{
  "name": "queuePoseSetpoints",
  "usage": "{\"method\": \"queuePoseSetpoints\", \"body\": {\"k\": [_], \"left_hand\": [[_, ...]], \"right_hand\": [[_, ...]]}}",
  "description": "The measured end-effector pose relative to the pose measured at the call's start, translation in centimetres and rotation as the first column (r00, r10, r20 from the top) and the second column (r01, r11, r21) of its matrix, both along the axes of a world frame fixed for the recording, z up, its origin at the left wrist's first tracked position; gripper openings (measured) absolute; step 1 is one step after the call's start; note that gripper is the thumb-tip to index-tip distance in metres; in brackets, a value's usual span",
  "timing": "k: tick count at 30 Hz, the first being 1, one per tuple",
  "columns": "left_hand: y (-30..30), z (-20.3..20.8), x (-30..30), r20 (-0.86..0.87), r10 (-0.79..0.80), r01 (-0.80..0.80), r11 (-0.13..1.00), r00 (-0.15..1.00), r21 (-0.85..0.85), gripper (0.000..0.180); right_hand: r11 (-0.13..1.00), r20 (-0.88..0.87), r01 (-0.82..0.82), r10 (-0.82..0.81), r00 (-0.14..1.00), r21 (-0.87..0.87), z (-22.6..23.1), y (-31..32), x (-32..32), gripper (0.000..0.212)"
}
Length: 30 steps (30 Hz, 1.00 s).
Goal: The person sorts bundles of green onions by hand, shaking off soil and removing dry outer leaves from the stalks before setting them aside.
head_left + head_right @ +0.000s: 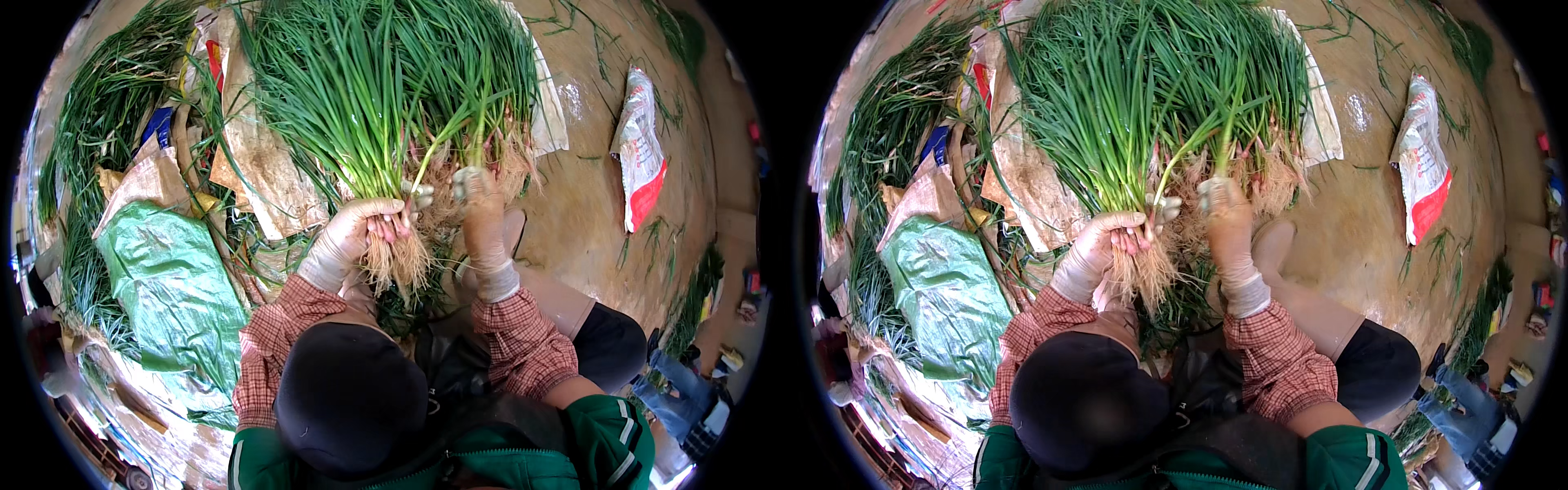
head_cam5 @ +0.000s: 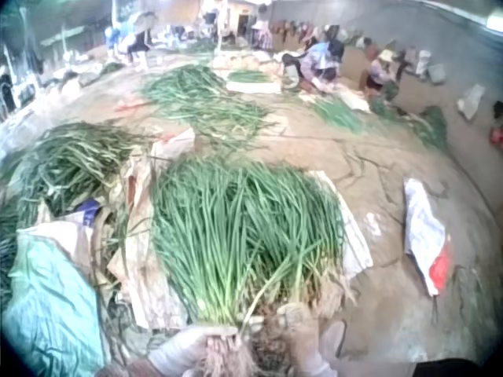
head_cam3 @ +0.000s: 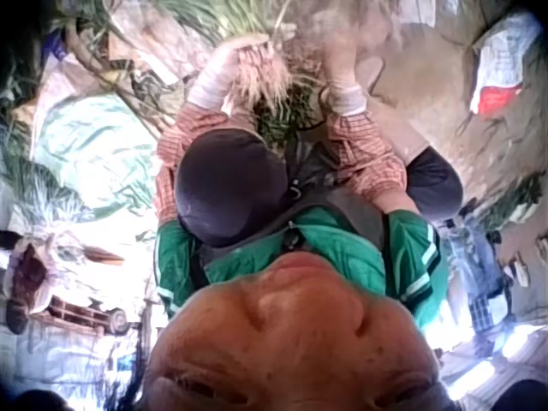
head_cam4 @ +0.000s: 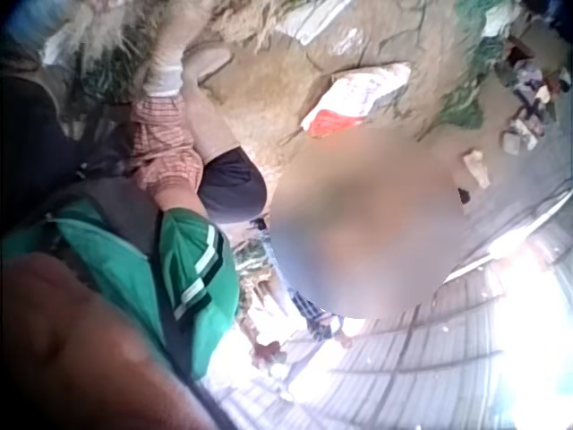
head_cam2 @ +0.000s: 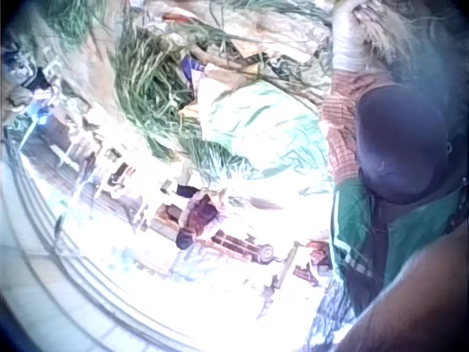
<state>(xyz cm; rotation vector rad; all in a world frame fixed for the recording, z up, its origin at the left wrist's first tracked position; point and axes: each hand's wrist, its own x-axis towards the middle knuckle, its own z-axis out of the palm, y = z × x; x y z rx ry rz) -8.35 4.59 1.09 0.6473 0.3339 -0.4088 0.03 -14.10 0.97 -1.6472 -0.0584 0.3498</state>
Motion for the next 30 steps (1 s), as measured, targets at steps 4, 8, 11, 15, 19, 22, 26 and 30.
{"method": "queuePoseSetpoints", "body": {"k": [4, 8, 11, 15, 19, 22, 26, 30], "left_hand": [[-0.9, 2.6, 0.4, 0.018, 0.120, -0.121, 0.993, 0.993, 0.004, 0.029], [0.4, 0.1, -0.9, 0.005, 0.042, -0.042, 0.995, 0.999, 0.094, 0.041], [-0.8, 0.5, -0.8, -0.128, 0.067, -0.050, 0.991, 0.990, 0.126, 0.032], [-0.8, 0.0, -0.8, -0.141, -0.042, 0.074, 0.970, 0.989, 0.230, 0.029], [-0.7, -0.9, -1.0, -0.202, 0.018, 0.023, 0.980, 0.979, 0.200, 0.030], [0.2, -1.5, -1.4, -0.171, 0.045, -0.016, 0.986, 0.984, 0.165, 0.028], [0.4, 0.4, -1.3, -0.114, 0.111, -0.096, 0.987, 0.987, 0.129, 0.031], [1.4, 2.1, -0.6, 0.068, 0.190, -0.187, 0.981, 0.979, -0.049, 0.036]], "right_hand": [[0.750, 0.149, -0.416, 0.556, 0.817, -0.515, -1.4, 1.0, -2.8, 0.035], [0.715, 0.064, -0.447, 0.563, 0.824, -0.537, 4.4, 0.2, -0.6, 0.037], [0.910, 0.291, -0.220, 0.329, 0.898, -0.351, 4.8, 3.1, 2.5, 0.027], [0.839, -0.039, -0.452, 0.464, 0.885, -0.303, 1.5, 6.0, 5.1, 0.021], [0.864, 0.209, -0.318, 0.420, 0.883, -0.391, 3.5, 5.2, 1.3, 0.022], [0.872, -0.089, -0.449, 0.472, 0.877, 0.195, 7.2, 4.0, -1.5, 0.023], [0.969, -0.071, -0.225, 0.233, 0.970, 0.105, 8.3, -4.6, 2.1, 0.025], [0.390, -0.137, -0.366, 0.503, 0.853, -0.845, 1.2, -9.4, 7.4, 0.036]]}}
